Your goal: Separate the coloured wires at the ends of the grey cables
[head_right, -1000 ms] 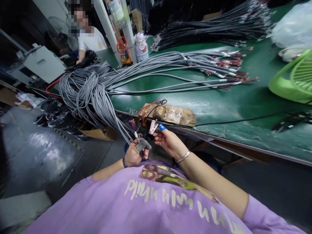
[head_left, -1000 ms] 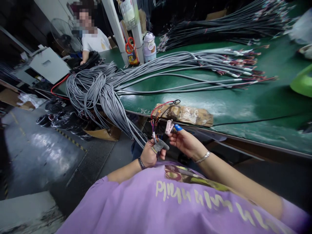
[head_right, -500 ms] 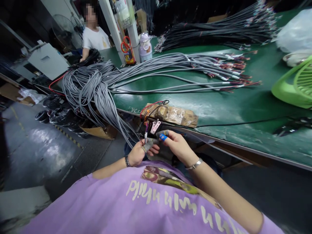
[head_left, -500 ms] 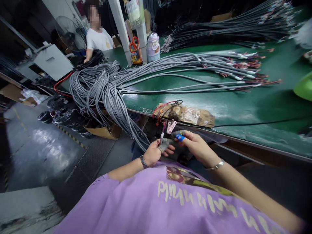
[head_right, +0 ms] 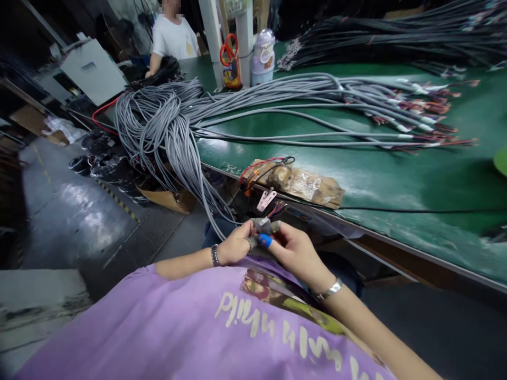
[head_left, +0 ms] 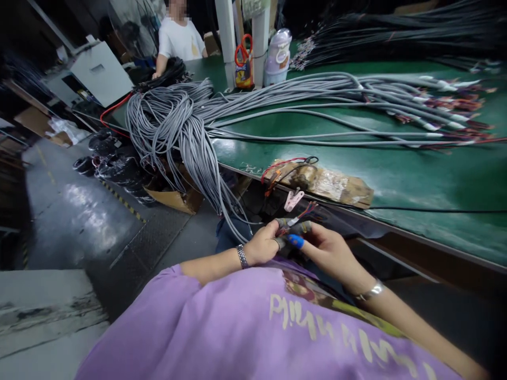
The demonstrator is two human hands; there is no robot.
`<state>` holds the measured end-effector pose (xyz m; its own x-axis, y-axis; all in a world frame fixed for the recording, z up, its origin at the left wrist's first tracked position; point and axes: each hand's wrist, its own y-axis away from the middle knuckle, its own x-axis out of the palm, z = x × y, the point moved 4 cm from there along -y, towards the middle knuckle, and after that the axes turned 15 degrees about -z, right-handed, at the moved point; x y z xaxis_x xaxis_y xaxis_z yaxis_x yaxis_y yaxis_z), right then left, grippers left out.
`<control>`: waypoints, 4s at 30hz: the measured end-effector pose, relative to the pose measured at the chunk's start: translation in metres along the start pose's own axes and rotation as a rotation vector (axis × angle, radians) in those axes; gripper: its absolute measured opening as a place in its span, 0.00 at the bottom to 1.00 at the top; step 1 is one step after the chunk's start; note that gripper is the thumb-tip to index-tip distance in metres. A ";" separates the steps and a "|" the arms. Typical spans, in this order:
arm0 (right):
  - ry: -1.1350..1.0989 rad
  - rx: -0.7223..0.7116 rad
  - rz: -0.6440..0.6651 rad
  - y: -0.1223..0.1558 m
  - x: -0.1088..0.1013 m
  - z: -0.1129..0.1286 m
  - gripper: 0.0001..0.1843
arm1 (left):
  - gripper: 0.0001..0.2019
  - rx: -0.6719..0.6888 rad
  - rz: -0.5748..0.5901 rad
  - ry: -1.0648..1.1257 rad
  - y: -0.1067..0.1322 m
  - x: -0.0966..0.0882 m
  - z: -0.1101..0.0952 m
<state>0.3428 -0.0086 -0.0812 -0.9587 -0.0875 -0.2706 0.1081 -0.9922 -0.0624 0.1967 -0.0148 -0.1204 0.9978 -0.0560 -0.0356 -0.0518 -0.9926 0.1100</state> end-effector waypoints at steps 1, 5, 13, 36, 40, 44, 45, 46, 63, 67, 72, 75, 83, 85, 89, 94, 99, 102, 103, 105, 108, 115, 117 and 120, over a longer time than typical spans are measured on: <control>0.046 -0.030 0.011 0.002 0.002 0.003 0.16 | 0.19 0.016 0.010 -0.003 0.001 0.000 -0.002; 0.251 -0.120 -0.042 0.005 0.008 0.010 0.12 | 0.23 0.087 0.035 -0.081 0.004 0.001 -0.006; 0.335 -0.220 -0.089 0.008 0.007 0.013 0.07 | 0.28 0.156 0.078 -0.106 0.008 0.002 -0.014; 0.036 -0.518 0.026 0.013 -0.006 0.047 0.09 | 0.34 -0.155 0.248 -0.049 0.005 -0.003 -0.007; -0.016 -0.575 -0.125 0.011 -0.010 0.048 0.06 | 0.41 -0.197 0.405 -0.014 0.007 -0.004 -0.007; -0.056 -0.539 -0.146 0.008 -0.012 0.042 0.06 | 0.36 -0.075 0.421 -0.053 0.004 -0.002 -0.014; -0.065 -0.529 -0.127 0.008 -0.012 0.041 0.05 | 0.33 -0.004 0.398 -0.094 0.003 -0.001 -0.016; -0.075 -0.522 -0.097 0.008 -0.012 0.040 0.05 | 0.29 0.065 0.375 -0.143 0.002 0.000 -0.018; -0.137 -0.283 -0.038 -0.002 -0.006 0.023 0.11 | 0.30 0.133 0.194 0.197 0.011 -0.006 -0.040; -0.089 -0.280 0.074 -0.001 0.006 0.022 0.15 | 0.34 0.052 0.172 0.055 0.010 -0.007 -0.035; -0.150 -0.048 -0.125 -0.002 -0.010 0.006 0.16 | 0.28 -0.003 0.066 -0.131 0.010 -0.012 -0.027; -0.255 0.072 -0.227 -0.004 -0.020 -0.006 0.14 | 0.28 -0.078 0.048 -0.105 0.011 -0.013 -0.026; -0.313 0.188 0.042 -0.006 0.011 -0.010 0.24 | 0.27 -0.250 0.054 0.059 0.012 -0.009 -0.021; -0.287 0.163 0.025 -0.007 0.013 -0.006 0.22 | 0.27 -0.264 0.058 0.070 0.012 -0.008 -0.020; -0.272 0.197 -0.057 -0.009 0.009 -0.005 0.21 | 0.27 -0.289 0.070 0.064 0.012 -0.007 -0.020; -0.259 0.160 -0.111 -0.010 0.005 0.000 0.20 | 0.26 -0.291 0.064 0.004 0.010 -0.006 -0.021; -0.231 0.164 -0.165 -0.010 0.003 0.000 0.21 | 0.26 -0.251 0.020 0.009 0.009 -0.008 -0.026; -0.243 0.192 -0.149 -0.009 0.003 -0.003 0.22 | 0.25 -0.206 -0.038 0.051 0.009 -0.011 -0.028; -0.248 0.198 -0.137 -0.008 0.003 -0.003 0.22 | 0.25 -0.198 -0.049 0.064 0.010 -0.011 -0.028; -0.250 0.207 -0.107 -0.008 0.004 -0.002 0.21 | 0.25 -0.201 -0.052 0.077 0.010 -0.011 -0.027; -0.237 0.179 -0.044 -0.010 0.006 0.002 0.21 | 0.25 -0.225 -0.037 0.056 0.010 -0.009 -0.024; -0.176 0.120 -0.017 -0.015 0.010 0.001 0.20 | 0.23 -0.230 -0.039 -0.002 0.008 -0.006 -0.018; -0.206 0.132 -0.004 -0.014 0.009 -0.001 0.19 | 0.22 -0.216 -0.066 0.009 0.007 -0.007 -0.017; -0.239 0.144 -0.014 -0.012 0.007 -0.001 0.18 | 0.22 -0.213 -0.097 0.022 0.006 -0.008 -0.018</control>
<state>0.3351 0.0032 -0.0831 -0.9965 -0.0757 -0.0349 0.0728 -0.9943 0.0774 0.1892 -0.0180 -0.1014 0.9984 0.0436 -0.0352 0.0525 -0.9478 0.3144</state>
